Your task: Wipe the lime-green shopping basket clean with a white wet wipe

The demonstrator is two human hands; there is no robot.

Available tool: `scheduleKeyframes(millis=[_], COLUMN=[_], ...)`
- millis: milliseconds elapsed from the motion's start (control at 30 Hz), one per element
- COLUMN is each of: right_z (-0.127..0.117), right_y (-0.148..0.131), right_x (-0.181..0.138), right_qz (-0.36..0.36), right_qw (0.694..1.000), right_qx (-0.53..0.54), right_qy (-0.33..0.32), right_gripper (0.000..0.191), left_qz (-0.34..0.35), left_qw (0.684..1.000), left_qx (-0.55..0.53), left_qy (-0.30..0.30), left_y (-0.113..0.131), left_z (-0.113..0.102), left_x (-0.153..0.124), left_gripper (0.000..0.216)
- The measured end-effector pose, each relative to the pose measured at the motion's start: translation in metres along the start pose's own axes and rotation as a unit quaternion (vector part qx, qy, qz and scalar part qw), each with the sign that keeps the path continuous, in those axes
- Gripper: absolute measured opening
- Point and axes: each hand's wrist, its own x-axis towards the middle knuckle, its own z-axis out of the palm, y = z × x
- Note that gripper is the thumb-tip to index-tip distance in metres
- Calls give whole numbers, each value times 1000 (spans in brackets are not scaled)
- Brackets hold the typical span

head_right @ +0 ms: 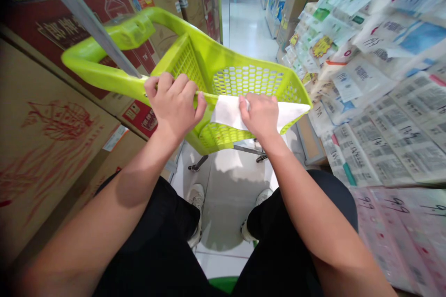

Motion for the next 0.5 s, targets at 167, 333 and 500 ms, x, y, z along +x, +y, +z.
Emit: scheduleKeyframes(millis=[167,333,500], right_z=[-2,-1,-4], right_y=[67,32,-54], right_x=[-8,-8,-3], right_qz=[82,108,52], right_qw=[996,994,997], right_qx=[-42,3,61], right_qy=[-19,16,2], right_gripper=[47,47,47], left_qz=[7,-6,-3], left_qw=[1000,1000,1000], left_qx=[19,-7,-15], left_qy=[22,20,-16], left_y=[-6,13,29], left_z=[7,5,1], left_x=[6,2,-5], left_gripper=[27,23,29])
